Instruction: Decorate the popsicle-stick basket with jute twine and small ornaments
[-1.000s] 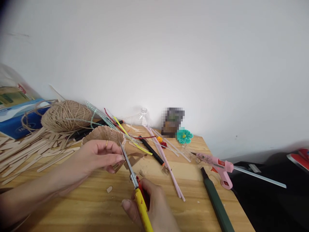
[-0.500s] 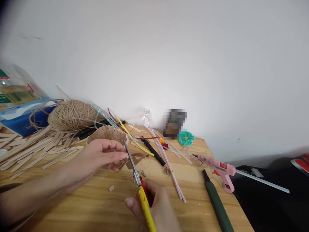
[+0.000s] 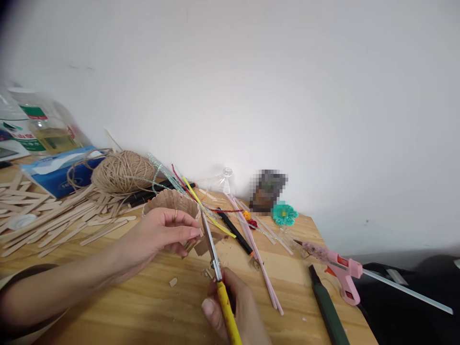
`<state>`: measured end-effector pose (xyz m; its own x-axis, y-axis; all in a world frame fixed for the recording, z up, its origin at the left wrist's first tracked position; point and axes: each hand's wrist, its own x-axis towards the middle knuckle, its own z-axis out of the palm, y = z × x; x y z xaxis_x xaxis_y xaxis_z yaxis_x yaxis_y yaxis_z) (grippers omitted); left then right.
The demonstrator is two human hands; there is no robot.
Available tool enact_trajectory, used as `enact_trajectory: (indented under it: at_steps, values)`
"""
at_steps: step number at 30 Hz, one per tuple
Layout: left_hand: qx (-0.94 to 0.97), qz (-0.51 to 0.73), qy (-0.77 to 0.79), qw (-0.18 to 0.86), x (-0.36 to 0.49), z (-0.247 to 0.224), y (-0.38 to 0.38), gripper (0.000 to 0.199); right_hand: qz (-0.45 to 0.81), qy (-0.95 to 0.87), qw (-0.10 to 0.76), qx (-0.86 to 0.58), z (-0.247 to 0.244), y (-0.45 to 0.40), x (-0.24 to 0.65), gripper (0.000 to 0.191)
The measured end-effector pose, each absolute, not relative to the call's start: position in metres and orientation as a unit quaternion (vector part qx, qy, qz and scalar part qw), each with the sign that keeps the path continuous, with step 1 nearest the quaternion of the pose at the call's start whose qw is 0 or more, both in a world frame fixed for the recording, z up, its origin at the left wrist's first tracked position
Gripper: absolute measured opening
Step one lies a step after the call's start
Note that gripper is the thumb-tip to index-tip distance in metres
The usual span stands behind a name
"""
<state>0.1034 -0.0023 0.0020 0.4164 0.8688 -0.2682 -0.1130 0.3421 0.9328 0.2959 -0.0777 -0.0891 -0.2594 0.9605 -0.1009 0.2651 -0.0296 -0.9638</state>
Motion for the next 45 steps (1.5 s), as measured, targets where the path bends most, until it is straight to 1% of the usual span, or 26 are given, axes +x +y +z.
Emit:
enact_trajectory:
  at_steps: [5, 12, 18, 23, 28, 39, 45]
  values:
    - [0.453, 0.360, 0.412, 0.704, 0.104, 0.002, -0.003, 0.014, 0.517, -0.629, 0.328, -0.480, -0.108, -0.074, 0.306, 0.056]
    - [0.455, 0.371, 0.411, 0.697, 0.105, 0.004, -0.004, 0.017, 0.505, -0.646, 0.307, -0.483, -0.115, -0.074, 0.308, 0.056]
    - [0.468, 0.384, 0.403, 0.686, 0.106, -0.002, -0.006, 0.017, 0.476, -0.661, 0.316, -0.487, -0.100, -0.080, 0.303, 0.060]
    - [0.490, 0.379, 0.389, 0.682, 0.106, -0.006, -0.009, 0.017, 0.430, -0.640, 0.334, -0.542, -0.076, -0.086, 0.288, 0.065]
    - [0.489, 0.370, 0.396, 0.683, 0.106, -0.005, -0.012, 0.018, 0.448, -0.627, 0.320, -0.551, -0.062, -0.085, 0.282, 0.063]
    - [0.477, 0.353, 0.416, 0.689, 0.105, 0.002, -0.011, 0.019, 0.477, -0.601, 0.332, -0.549, -0.063, -0.086, 0.282, 0.057]
    - [0.491, 0.337, 0.430, 0.679, 0.105, 0.001, -0.008, 0.018, 0.456, -0.611, 0.344, -0.548, -0.066, -0.085, 0.283, 0.062]
